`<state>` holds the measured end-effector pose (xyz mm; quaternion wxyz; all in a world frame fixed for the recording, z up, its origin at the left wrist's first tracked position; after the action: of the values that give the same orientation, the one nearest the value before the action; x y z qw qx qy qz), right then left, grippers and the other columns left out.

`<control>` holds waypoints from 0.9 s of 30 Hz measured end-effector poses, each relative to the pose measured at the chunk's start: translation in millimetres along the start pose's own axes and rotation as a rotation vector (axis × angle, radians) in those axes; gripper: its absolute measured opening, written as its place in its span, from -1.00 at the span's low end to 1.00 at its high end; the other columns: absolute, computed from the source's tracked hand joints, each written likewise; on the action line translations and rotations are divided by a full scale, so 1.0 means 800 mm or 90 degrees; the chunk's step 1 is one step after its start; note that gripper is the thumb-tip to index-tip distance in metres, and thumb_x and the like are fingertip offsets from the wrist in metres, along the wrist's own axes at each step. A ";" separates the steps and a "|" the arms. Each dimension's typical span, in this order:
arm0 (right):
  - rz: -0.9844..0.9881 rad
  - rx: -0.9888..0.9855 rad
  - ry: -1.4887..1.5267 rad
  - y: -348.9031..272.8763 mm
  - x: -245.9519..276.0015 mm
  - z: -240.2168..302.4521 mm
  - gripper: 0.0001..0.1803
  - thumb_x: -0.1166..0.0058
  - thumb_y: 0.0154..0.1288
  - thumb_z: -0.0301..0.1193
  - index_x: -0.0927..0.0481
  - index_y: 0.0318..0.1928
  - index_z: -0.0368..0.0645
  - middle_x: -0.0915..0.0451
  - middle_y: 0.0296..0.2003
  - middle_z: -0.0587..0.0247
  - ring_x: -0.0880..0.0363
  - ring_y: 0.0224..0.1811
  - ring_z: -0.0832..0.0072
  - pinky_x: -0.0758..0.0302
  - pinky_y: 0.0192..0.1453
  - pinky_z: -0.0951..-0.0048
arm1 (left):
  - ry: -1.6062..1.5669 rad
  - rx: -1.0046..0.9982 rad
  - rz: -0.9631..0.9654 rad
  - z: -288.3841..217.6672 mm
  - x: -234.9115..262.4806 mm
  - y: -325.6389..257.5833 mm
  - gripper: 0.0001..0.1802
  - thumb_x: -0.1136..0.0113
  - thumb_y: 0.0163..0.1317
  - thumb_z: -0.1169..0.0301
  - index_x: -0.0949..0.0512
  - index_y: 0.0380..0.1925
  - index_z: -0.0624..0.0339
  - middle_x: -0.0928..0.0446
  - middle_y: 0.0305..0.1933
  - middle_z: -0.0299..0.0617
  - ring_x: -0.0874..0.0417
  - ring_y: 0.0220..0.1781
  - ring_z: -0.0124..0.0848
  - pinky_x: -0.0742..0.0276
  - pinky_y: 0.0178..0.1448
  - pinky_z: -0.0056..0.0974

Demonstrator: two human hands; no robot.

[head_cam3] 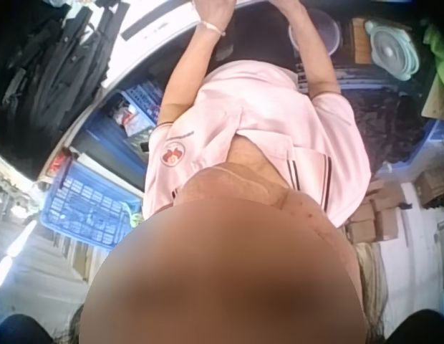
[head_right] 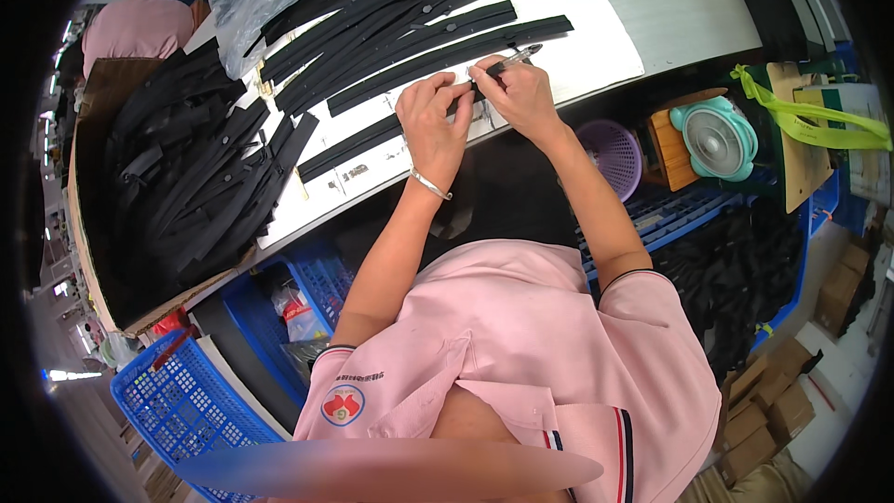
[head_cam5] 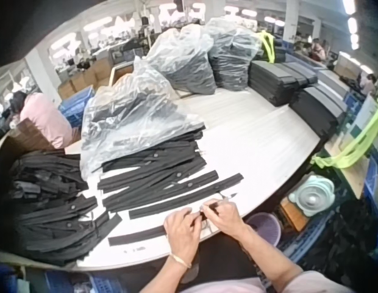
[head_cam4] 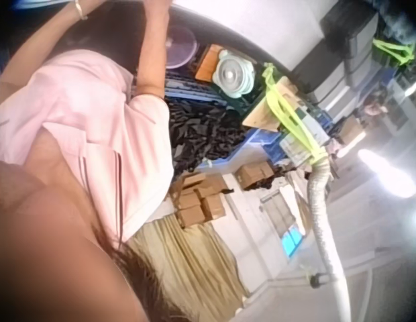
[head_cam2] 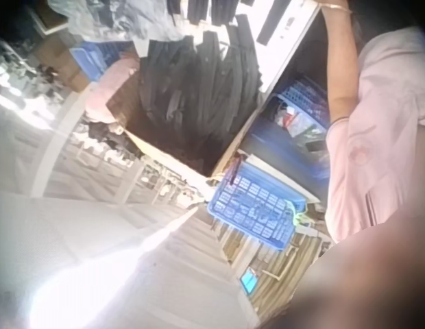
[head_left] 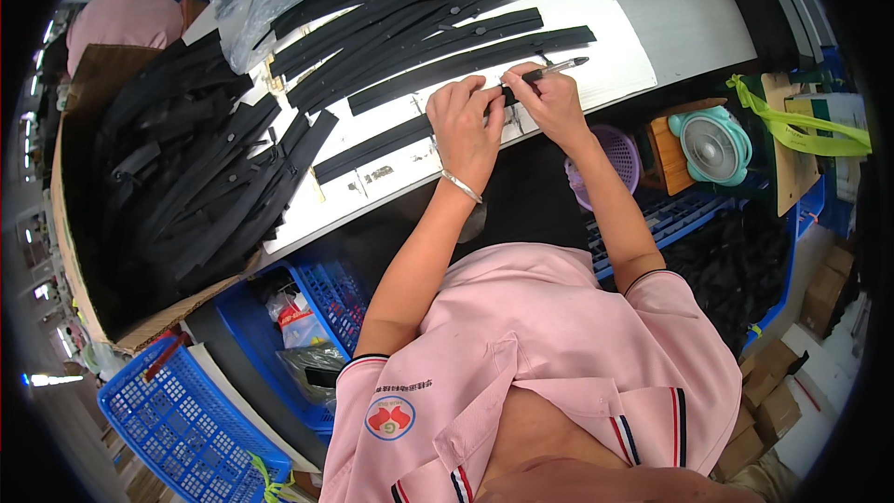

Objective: Using a pen to mark specific points on black straps/zippers using a template on a workstation.

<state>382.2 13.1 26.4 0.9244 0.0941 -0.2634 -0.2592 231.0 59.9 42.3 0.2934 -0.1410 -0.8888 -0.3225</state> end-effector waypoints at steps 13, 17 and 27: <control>-0.026 -0.008 0.088 -0.004 0.007 0.006 -0.80 -0.25 0.38 -0.46 -0.65 -0.37 -0.35 -0.69 -0.43 0.24 -0.52 -0.58 0.59 -0.40 -0.49 0.48 | -0.007 0.010 -0.004 0.000 0.002 0.000 -0.89 -0.45 0.13 0.42 -0.78 -0.32 0.13 -0.70 -0.07 -0.28 -0.60 0.07 -0.22 -0.35 0.26 -0.13; 0.025 0.043 0.070 -0.003 0.006 0.013 -0.82 -0.23 0.38 -0.47 -0.63 -0.36 -0.34 -0.63 -0.49 0.27 -0.48 -0.59 0.59 -0.38 -0.48 0.47 | -0.007 0.011 -0.006 0.000 0.002 0.000 -0.88 -0.45 0.13 0.43 -0.79 -0.31 0.12 -0.70 -0.07 -0.27 -0.60 0.07 -0.23 -0.35 0.26 -0.13; 0.072 0.051 -0.030 -0.003 0.005 0.010 -0.77 -0.23 0.34 -0.40 -0.67 -0.41 -0.31 -0.68 -0.50 0.13 -0.64 -0.55 0.29 -0.49 -0.41 0.33 | -0.008 -0.014 -0.019 -0.003 0.003 -0.001 -0.89 -0.42 0.14 0.42 -0.74 -0.31 0.12 -0.67 -0.05 -0.20 -0.59 0.05 -0.14 -0.39 0.21 -0.03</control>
<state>379.6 8.6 34.2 0.9266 0.1096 -0.3001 -0.1982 229.7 57.6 44.7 0.2812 -0.1327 -0.8892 -0.3357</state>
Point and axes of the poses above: each hand's wrist, its own y-axis towards the middle knuckle, its own x-axis out of the back of the hand, z = x × y, the point moved 6 cm from there along y, towards the middle knuckle
